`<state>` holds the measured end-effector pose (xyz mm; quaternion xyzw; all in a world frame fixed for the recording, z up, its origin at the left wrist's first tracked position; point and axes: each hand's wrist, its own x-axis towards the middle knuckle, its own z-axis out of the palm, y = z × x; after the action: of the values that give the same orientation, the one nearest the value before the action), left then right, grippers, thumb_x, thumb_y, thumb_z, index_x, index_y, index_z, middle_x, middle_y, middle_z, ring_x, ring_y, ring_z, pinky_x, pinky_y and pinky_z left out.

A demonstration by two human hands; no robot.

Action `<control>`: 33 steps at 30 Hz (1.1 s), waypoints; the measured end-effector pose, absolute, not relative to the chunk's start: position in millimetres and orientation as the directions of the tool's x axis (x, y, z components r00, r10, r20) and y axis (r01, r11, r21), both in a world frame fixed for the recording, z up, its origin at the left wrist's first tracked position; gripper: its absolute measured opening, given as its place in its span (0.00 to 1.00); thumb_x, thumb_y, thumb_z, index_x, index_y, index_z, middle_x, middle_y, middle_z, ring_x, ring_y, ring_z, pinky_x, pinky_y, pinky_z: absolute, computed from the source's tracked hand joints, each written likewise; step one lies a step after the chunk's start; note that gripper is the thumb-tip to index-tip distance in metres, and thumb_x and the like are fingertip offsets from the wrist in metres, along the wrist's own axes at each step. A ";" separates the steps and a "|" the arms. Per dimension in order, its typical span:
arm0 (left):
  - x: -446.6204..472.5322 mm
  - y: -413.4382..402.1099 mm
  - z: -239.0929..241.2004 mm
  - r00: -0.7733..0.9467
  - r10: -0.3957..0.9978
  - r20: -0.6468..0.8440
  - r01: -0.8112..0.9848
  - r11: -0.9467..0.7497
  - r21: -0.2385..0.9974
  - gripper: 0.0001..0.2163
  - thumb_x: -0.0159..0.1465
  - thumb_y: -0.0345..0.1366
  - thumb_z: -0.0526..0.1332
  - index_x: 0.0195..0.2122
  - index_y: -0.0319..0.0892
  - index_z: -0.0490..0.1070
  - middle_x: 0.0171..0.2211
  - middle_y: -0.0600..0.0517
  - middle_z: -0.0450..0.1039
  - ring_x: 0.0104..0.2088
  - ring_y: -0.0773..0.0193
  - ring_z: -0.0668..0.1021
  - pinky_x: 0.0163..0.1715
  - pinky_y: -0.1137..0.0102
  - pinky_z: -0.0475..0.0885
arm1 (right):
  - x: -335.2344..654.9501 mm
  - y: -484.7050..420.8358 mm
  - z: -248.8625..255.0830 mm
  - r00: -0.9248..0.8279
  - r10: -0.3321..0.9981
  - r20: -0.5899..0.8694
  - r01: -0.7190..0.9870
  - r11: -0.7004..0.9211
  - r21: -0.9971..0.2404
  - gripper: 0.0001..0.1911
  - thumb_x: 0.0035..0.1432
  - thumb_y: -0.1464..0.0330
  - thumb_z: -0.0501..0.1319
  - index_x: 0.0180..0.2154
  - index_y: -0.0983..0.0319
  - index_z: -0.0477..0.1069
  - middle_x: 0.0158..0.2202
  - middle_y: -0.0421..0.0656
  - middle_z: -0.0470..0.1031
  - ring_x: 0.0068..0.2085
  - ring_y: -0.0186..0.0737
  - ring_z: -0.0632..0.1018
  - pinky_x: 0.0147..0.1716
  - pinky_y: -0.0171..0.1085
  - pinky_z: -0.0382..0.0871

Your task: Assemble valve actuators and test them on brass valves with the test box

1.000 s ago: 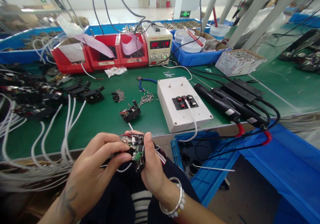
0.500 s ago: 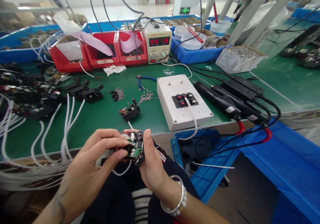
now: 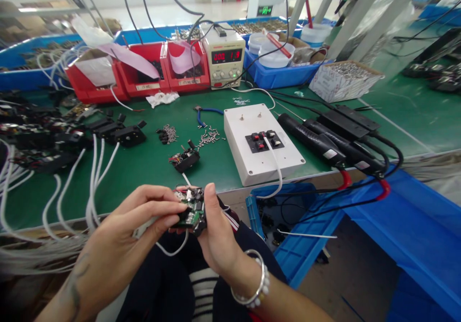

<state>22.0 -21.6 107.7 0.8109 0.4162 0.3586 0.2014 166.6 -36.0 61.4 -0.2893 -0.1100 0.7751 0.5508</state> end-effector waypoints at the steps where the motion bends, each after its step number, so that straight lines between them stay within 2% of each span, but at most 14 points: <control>1: 20.8 -21.3 108.4 0.409 0.818 0.405 0.527 -0.574 0.626 0.08 0.69 0.29 0.62 0.41 0.48 0.80 0.41 0.53 0.78 0.43 0.67 0.81 0.44 0.77 0.78 | 166.2 -36.0 61.1 -0.230 0.916 -0.330 -0.790 -0.373 -0.486 0.32 0.47 0.42 0.75 0.40 0.63 0.79 0.38 0.44 0.79 0.45 0.45 0.79 0.45 0.39 0.77; 5: 19.1 -21.2 108.3 0.407 0.800 0.441 0.576 -0.599 0.555 0.05 0.70 0.31 0.62 0.41 0.46 0.78 0.41 0.52 0.79 0.43 0.67 0.82 0.44 0.76 0.79 | 166.9 -36.2 59.6 -0.257 0.910 -0.325 -0.793 -0.391 -0.468 0.33 0.49 0.42 0.73 0.41 0.63 0.79 0.39 0.45 0.79 0.44 0.44 0.79 0.42 0.38 0.77; 7: 21.8 -21.8 104.7 0.418 0.741 0.525 0.623 -0.655 0.427 0.05 0.71 0.35 0.62 0.43 0.42 0.77 0.42 0.48 0.80 0.44 0.63 0.82 0.46 0.71 0.80 | 168.0 -36.6 59.5 -0.271 0.906 -0.326 -0.797 -0.401 -0.452 0.33 0.50 0.41 0.73 0.42 0.62 0.79 0.39 0.45 0.79 0.42 0.43 0.79 0.39 0.35 0.76; 10: 29.4 -22.7 96.0 0.494 0.613 0.617 0.674 -0.718 0.173 0.12 0.71 0.39 0.61 0.47 0.34 0.74 0.46 0.41 0.83 0.46 0.53 0.82 0.48 0.60 0.80 | 168.6 -37.5 60.7 -0.332 0.885 -0.327 -0.789 -0.451 -0.417 0.33 0.50 0.41 0.72 0.42 0.63 0.79 0.38 0.46 0.79 0.38 0.41 0.80 0.35 0.33 0.74; 12: 34.3 -23.5 90.7 0.527 0.568 0.633 0.670 -0.735 0.102 0.12 0.70 0.37 0.63 0.47 0.33 0.72 0.47 0.41 0.83 0.47 0.51 0.83 0.51 0.57 0.79 | 168.0 -38.0 61.4 -0.377 0.873 -0.311 -0.788 -0.478 -0.388 0.33 0.51 0.41 0.72 0.42 0.63 0.79 0.38 0.46 0.79 0.37 0.41 0.80 0.36 0.34 0.75; 15: 36.8 -23.8 86.9 0.545 0.544 0.638 0.628 -0.769 0.119 0.10 0.68 0.34 0.65 0.48 0.35 0.71 0.47 0.44 0.84 0.47 0.56 0.84 0.57 0.60 0.75 | 167.9 -36.9 60.5 -0.390 0.873 -0.294 -0.804 -0.478 -0.355 0.30 0.53 0.43 0.72 0.42 0.62 0.79 0.40 0.46 0.79 0.40 0.43 0.80 0.42 0.39 0.77; 17: 33.2 -18.6 86.1 0.553 0.562 0.615 0.590 -0.785 0.188 0.11 0.70 0.39 0.63 0.48 0.37 0.71 0.48 0.46 0.83 0.49 0.58 0.84 0.58 0.61 0.74 | 169.3 -34.0 59.2 -0.360 0.881 -0.306 -0.813 -0.457 -0.360 0.30 0.53 0.43 0.72 0.42 0.62 0.79 0.39 0.46 0.79 0.40 0.42 0.80 0.41 0.38 0.77; 18: 29.7 -12.6 85.4 0.523 0.614 0.591 0.591 -0.761 0.267 0.12 0.71 0.43 0.61 0.48 0.39 0.72 0.48 0.47 0.83 0.49 0.59 0.83 0.57 0.62 0.75 | 170.5 -31.9 59.0 -0.341 0.886 -0.315 -0.813 -0.446 -0.375 0.30 0.53 0.43 0.72 0.42 0.62 0.79 0.39 0.46 0.79 0.39 0.42 0.80 0.40 0.38 0.77; 20: 20.1 8.8 81.3 0.362 0.781 0.508 0.661 -0.600 0.451 0.15 0.73 0.49 0.55 0.47 0.43 0.72 0.46 0.48 0.83 0.48 0.60 0.83 0.51 0.64 0.77 | 172.8 -27.3 59.6 -0.320 0.893 -0.317 -0.800 -0.434 -0.414 0.32 0.53 0.41 0.70 0.41 0.64 0.80 0.38 0.47 0.80 0.36 0.41 0.80 0.36 0.35 0.77; 22: 9.1 41.6 72.8 0.122 0.910 0.396 0.766 -0.340 0.546 0.15 0.75 0.46 0.52 0.44 0.42 0.73 0.41 0.48 0.81 0.42 0.60 0.83 0.44 0.65 0.78 | 174.4 -23.7 61.4 -0.321 0.894 -0.312 -0.781 -0.436 -0.447 0.34 0.53 0.40 0.69 0.40 0.66 0.81 0.37 0.49 0.80 0.34 0.41 0.81 0.35 0.34 0.77; 25: -2.2 97.6 54.2 0.029 0.957 0.290 0.851 -0.176 0.495 0.09 0.71 0.37 0.60 0.35 0.39 0.73 0.32 0.50 0.78 0.37 0.59 0.81 0.42 0.61 0.78 | 174.6 -22.4 62.4 -0.336 0.881 -0.333 -0.759 -0.462 -0.459 0.37 0.50 0.38 0.70 0.39 0.67 0.81 0.35 0.51 0.80 0.33 0.41 0.81 0.35 0.33 0.77; 28: -2.1 137.1 37.1 -0.002 0.973 0.231 0.900 -0.099 0.424 0.08 0.69 0.39 0.64 0.38 0.38 0.75 0.38 0.50 0.78 0.42 0.59 0.80 0.48 0.57 0.77 | 174.0 -24.5 59.5 -0.350 0.856 -0.380 -0.738 -0.502 -0.451 0.38 0.47 0.37 0.71 0.39 0.67 0.82 0.34 0.51 0.80 0.33 0.41 0.81 0.35 0.33 0.77; 33: 7.5 153.9 25.0 -0.054 0.978 0.204 0.945 -0.015 0.326 0.11 0.70 0.41 0.63 0.47 0.39 0.75 0.48 0.46 0.77 0.49 0.57 0.79 0.51 0.55 0.77 | 173.3 -26.7 55.7 -0.346 0.848 -0.401 -0.725 -0.513 -0.460 0.39 0.45 0.37 0.72 0.39 0.66 0.82 0.34 0.50 0.80 0.32 0.41 0.81 0.34 0.33 0.77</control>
<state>7.5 153.9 25.0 0.6863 0.7004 0.1915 0.0424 173.3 -26.7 55.7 -0.3060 -0.1008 0.8141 0.4832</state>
